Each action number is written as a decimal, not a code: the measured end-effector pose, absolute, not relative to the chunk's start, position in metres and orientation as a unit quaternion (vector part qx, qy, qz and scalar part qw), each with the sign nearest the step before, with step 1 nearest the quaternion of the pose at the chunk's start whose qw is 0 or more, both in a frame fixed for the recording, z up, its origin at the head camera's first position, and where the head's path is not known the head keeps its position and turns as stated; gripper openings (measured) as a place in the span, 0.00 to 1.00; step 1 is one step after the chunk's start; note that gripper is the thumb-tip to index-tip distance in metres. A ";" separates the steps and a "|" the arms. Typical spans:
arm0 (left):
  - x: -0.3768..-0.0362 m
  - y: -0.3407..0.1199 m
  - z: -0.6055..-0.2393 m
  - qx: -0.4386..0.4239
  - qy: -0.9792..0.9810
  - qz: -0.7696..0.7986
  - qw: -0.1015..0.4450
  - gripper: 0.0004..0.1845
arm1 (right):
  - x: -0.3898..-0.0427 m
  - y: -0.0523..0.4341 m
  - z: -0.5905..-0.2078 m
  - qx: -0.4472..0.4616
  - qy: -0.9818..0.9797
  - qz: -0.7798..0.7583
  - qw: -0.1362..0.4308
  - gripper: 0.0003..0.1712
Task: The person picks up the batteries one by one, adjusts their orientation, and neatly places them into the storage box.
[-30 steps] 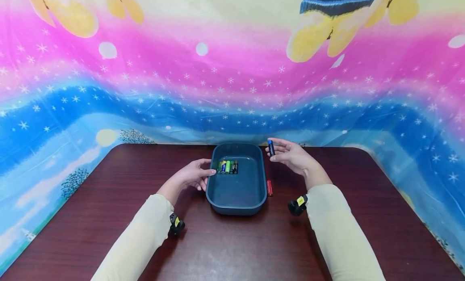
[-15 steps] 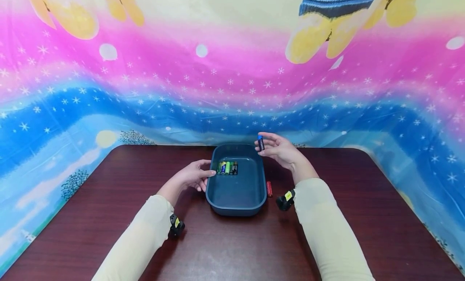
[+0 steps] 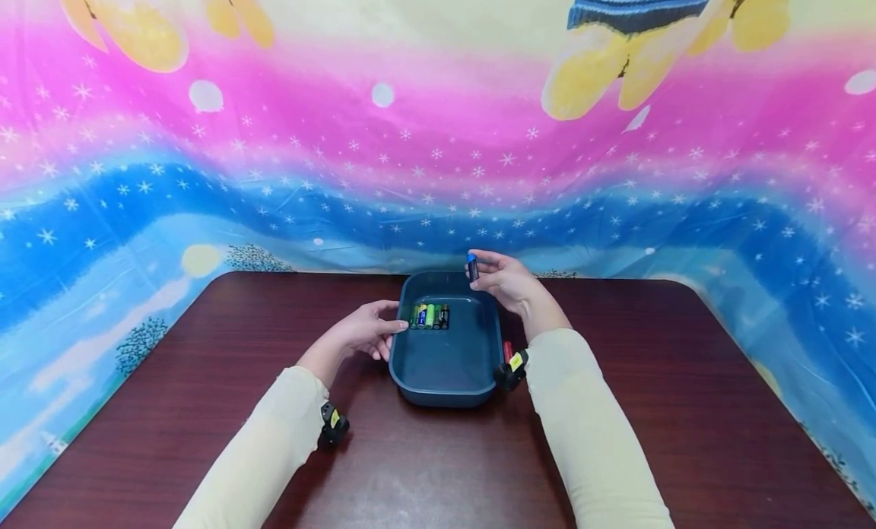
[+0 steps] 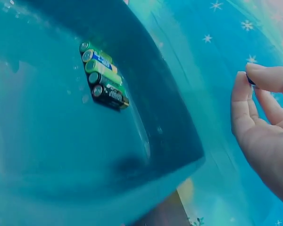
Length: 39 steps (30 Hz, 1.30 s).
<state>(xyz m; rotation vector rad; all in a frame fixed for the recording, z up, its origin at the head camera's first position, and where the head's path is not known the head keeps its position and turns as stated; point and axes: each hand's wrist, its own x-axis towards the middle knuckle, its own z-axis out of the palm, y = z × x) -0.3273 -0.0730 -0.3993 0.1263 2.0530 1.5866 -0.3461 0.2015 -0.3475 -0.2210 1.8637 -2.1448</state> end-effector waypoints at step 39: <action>-0.327 -0.073 -0.397 0.047 0.762 0.588 0.269 0.34 | -0.361 0.170 -0.371 0.018 0.600 -0.780 0.176 0.43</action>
